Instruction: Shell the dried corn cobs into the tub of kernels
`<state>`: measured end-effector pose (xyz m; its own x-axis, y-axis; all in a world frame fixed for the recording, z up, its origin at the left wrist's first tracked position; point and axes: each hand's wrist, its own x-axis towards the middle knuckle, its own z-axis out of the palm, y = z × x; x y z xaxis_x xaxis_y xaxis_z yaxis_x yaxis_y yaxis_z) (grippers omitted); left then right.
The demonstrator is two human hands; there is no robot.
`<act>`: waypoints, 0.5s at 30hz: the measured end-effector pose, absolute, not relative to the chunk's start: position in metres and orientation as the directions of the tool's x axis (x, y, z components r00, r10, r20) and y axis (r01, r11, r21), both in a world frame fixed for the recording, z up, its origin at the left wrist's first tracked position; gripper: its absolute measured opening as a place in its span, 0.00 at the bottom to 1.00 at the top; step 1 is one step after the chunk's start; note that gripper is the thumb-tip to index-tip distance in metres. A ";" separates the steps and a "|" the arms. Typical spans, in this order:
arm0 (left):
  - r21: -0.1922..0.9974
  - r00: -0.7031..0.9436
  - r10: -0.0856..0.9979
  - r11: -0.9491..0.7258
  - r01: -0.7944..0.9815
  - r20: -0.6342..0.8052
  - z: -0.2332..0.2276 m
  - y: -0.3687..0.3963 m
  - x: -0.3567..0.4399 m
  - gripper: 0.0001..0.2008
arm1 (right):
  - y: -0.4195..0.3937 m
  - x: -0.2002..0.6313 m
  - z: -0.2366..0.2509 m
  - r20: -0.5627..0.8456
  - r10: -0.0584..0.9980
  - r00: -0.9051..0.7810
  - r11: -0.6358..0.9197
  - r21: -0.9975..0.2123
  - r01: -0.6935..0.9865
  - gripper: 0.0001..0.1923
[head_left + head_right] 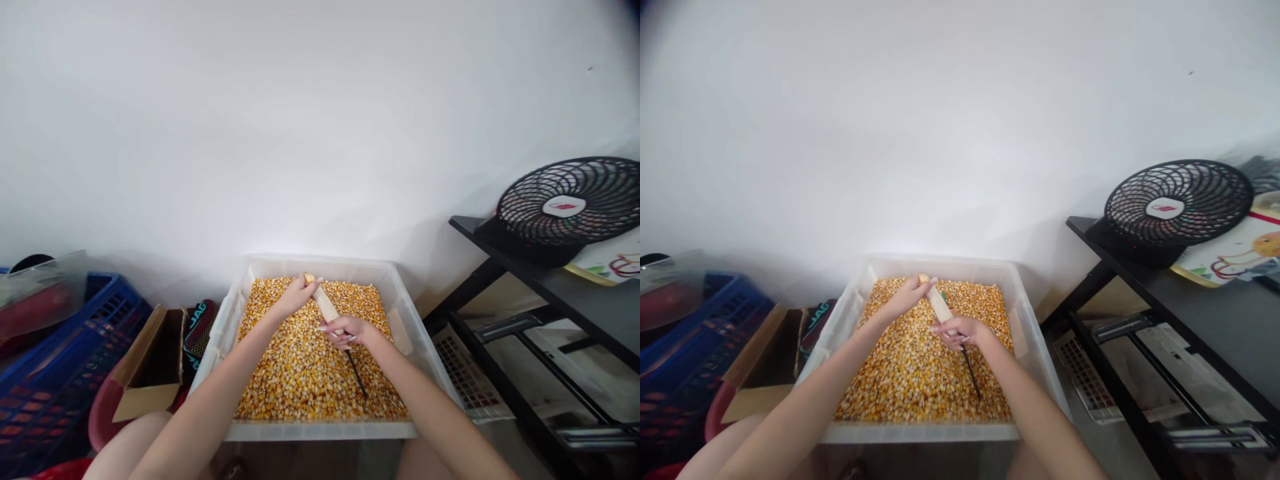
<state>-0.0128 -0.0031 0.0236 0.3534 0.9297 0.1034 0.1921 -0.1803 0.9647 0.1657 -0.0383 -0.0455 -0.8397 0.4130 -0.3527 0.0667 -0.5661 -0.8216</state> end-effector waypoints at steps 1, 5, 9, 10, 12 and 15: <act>0.977 0.384 0.921 -0.143 0.161 0.071 0.022 -0.003 -0.013 0.16 | -0.038 0.167 -0.044 -0.360 0.397 -0.844 -0.572 -0.817 0.080 0.15; 1.000 0.597 0.802 0.004 0.017 -0.013 0.025 -0.003 -0.021 0.17 | -0.037 0.175 -0.043 -0.352 0.311 -0.883 -0.597 -0.795 0.107 0.17; 0.994 0.656 0.754 0.083 -0.065 -0.020 0.035 -0.007 -0.026 0.18 | -0.036 0.177 -0.045 -0.330 0.315 -0.890 -0.601 -0.795 0.082 0.17; 0.991 0.642 0.766 0.095 -0.089 -0.016 0.037 -0.008 -0.024 0.18 | -0.036 0.176 -0.045 -0.322 0.326 -0.889 -0.596 -0.800 0.071 0.17; 0.988 0.604 0.797 0.103 -0.119 -0.011 0.040 -0.010 -0.020 0.19 | -0.038 0.172 -0.045 -0.304 0.361 -0.882 -0.572 -0.819 0.048 0.17; 0.985 0.527 0.850 0.080 -0.153 0.013 0.038 -0.010 -0.013 0.20 | -0.041 0.157 -0.044 -0.276 0.557 -0.783 -0.460 -0.888 -0.014 0.17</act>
<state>-0.0128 -0.0101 0.0381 0.5274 0.8495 0.0128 -0.1525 0.0798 0.9851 0.1575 -0.0409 -0.0441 -0.7833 0.5569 -0.2761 -0.0144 -0.4603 -0.8877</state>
